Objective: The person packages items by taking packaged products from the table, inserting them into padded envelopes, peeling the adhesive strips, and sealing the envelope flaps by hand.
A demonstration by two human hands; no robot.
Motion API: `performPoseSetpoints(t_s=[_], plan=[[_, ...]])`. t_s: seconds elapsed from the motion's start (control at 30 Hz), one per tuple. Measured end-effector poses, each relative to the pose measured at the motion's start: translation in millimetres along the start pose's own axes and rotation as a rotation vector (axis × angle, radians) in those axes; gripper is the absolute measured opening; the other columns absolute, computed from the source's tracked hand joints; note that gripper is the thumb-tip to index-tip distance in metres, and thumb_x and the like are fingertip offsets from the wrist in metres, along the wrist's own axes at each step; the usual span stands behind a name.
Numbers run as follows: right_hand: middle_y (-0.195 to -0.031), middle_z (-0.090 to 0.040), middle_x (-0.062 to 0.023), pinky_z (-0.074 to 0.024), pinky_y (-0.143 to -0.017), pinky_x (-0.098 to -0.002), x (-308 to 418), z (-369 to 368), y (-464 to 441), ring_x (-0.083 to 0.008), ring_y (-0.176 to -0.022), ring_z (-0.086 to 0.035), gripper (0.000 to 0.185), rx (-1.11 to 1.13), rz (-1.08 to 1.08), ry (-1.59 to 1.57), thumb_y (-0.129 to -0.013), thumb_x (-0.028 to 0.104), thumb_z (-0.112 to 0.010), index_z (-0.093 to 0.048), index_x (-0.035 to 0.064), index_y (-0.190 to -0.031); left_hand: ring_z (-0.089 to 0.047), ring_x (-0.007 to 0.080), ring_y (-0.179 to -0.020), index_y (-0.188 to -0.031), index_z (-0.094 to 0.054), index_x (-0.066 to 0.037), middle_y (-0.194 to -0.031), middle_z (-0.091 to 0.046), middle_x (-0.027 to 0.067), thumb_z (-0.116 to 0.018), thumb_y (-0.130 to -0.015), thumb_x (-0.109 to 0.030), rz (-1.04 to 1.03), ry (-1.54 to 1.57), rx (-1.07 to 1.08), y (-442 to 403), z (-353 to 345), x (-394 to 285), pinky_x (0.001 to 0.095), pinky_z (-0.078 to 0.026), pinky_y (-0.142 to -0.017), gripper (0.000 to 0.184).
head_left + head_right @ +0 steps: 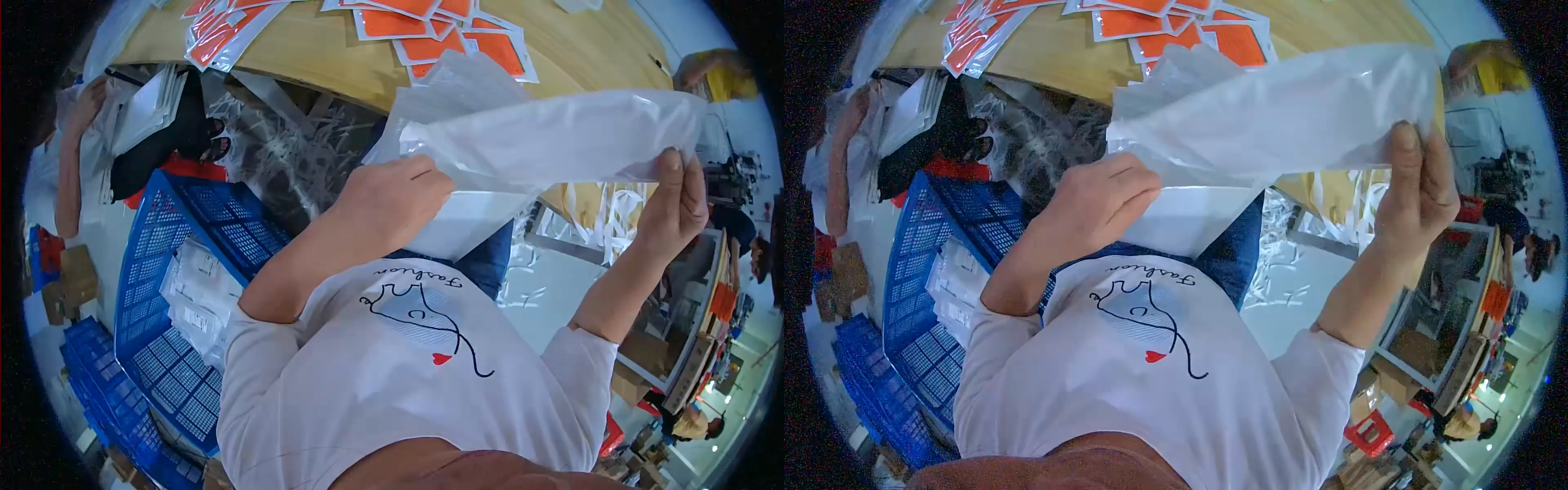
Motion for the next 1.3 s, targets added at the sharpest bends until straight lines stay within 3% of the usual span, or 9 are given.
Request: performPoseSetpoints(t_s=[0.17,0.33,0.4,0.43,0.5,0.57,0.67,1.17,1.3], plan=[[-0.101,-0.065,-0.0116,-0.0437,-0.076,-0.0209,12.1,-31.8,15.8,-0.0112,-0.081,-0.055,0.028,0.386,-0.084,-0.051,-0.084,0.003,-0.063,-0.060,-0.0046,-0.111,-0.055,0.0208,-0.074,-0.091,-0.060,-0.009,-0.098,-0.059,0.0036,-0.062,-0.076,-0.008,-0.202,-0.103,-0.436,25.4,32.1,-14.9,0.0268,-0.044,-0.057,0.016],[-0.098,-0.065,-0.0100,-0.0443,-0.074,-0.0232,40.7,-34.9,33.0,-0.0125,-0.080,-0.055,0.027,0.202,-0.110,-0.039,-0.083,0.003,-0.063,-0.061,-0.0042,-0.109,-0.051,0.0134,-0.068,-0.088,-0.060,-0.005,-0.089,-0.061,0.0009,-0.060,-0.081,-0.009,0.094,0.400,-0.659,31.8,49.4,36.5,0.0227,-0.039,-0.055,0.008],[-0.094,-0.064,-0.0088,-0.0445,-0.071,-0.0250,49.0,-49.3,51.8,-0.0138,-0.079,-0.055,0.023,0.258,-0.121,-0.135,-0.082,0.003,-0.062,-0.062,-0.0032,-0.105,-0.049,0.0119,-0.067,-0.085,-0.060,-0.004,-0.085,-0.059,0.0002,-0.059,-0.082,-0.010,0.146,0.525,-0.547,31.9,34.6,45.7,0.0220,-0.038,-0.055,0.007],[-0.093,-0.063,-0.0097,-0.0447,-0.069,-0.0271,44.4,-70.9,65.5,-0.0175,-0.076,-0.056,0.021,0.539,-0.193,-0.115,-0.078,0.005,-0.064,-0.063,0.0002,-0.099,-0.047,0.0104,-0.065,-0.083,-0.059,-0.003,-0.080,-0.058,-0.0006,-0.059,-0.084,-0.011,0.195,0.648,-0.424,31.3,17.7,52.7,0.0213,-0.037,-0.055,0.008],[-0.096,-0.061,-0.0117,-0.0456,-0.069,-0.0299,66.7,-123.4,100.7,-0.0220,-0.076,-0.057,0.025,0.970,0.237,0.048,-0.075,0.008,-0.067,-0.064,0.0030,-0.098,-0.043,0.0074,-0.063,-0.077,-0.058,-0.001,-0.071,-0.055,-0.0020,-0.057,-0.087,-0.012,0.295,0.891,-0.158,33.1,-20.7,59.5,0.0199,-0.034,-0.054,0.015],[-0.101,-0.060,-0.0117,-0.0454,-0.072,-0.0326,83.3,-158.9,125.6,-0.0249,-0.081,-0.056,0.029,0.929,0.556,0.416,-0.074,0.012,-0.068,-0.064,0.0039,-0.102,-0.042,0.0071,-0.061,-0.076,-0.058,-0.001,-0.069,-0.053,-0.0024,-0.057,-0.087,-0.013,0.361,0.913,-0.213,36.9,-28.8,71.3,0.0198,-0.034,-0.054,0.017],[-0.106,-0.059,-0.0101,-0.0444,-0.077,-0.0339,74.3,-130.2,107.6,-0.0253,-0.089,-0.055,0.033,0.546,0.494,0.368,-0.075,0.015,-0.069,-0.063,0.0044,-0.106,-0.037,0.0062,-0.058,-0.070,-0.056,0.000,-0.061,-0.048,-0.0033,-0.056,-0.090,-0.015,0.556,0.976,-0.411,46.6,-33.9,97.9,0.0193,-0.031,-0.053,0.025],[-0.101,-0.059,-0.0085,-0.0455,-0.074,-0.0314,24.6,-178.4,154.2,-0.0227,-0.083,-0.057,0.026,0.798,0.171,0.118,-0.073,0.006,-0.068,-0.065,0.0034,-0.098,-0.040,0.0086,-0.056,-0.079,-0.059,0.000,-0.063,-0.054,0.0002,-0.061,-0.084,-0.012,0.394,0.826,-0.272,51.6,-34.1,90.9,0.0224,-0.034,-0.051,0.014],[-0.096,-0.060,-0.0076,-0.0446,-0.071,-0.0303,49.9,-173.0,139.5,-0.0208,-0.080,-0.056,0.021,0.570,0.240,0.024,-0.074,0.004,-0.067,-0.065,0.0038,-0.096,-0.043,0.0102,-0.056,-0.086,-0.061,0.001,-0.067,-0.058,0.0030,-0.063,-0.082,-0.011,0.354,0.725,-0.287,41.1,-14.7,77.7,0.0226,-0.036,-0.052,0.013]])
Point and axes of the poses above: each hand's wrist, its own y-axis away from the middle knuckle, its own z-axis out of the back of the hand, x = y × z, the point moved 10 cm from there along -y, towards the middle knuckle
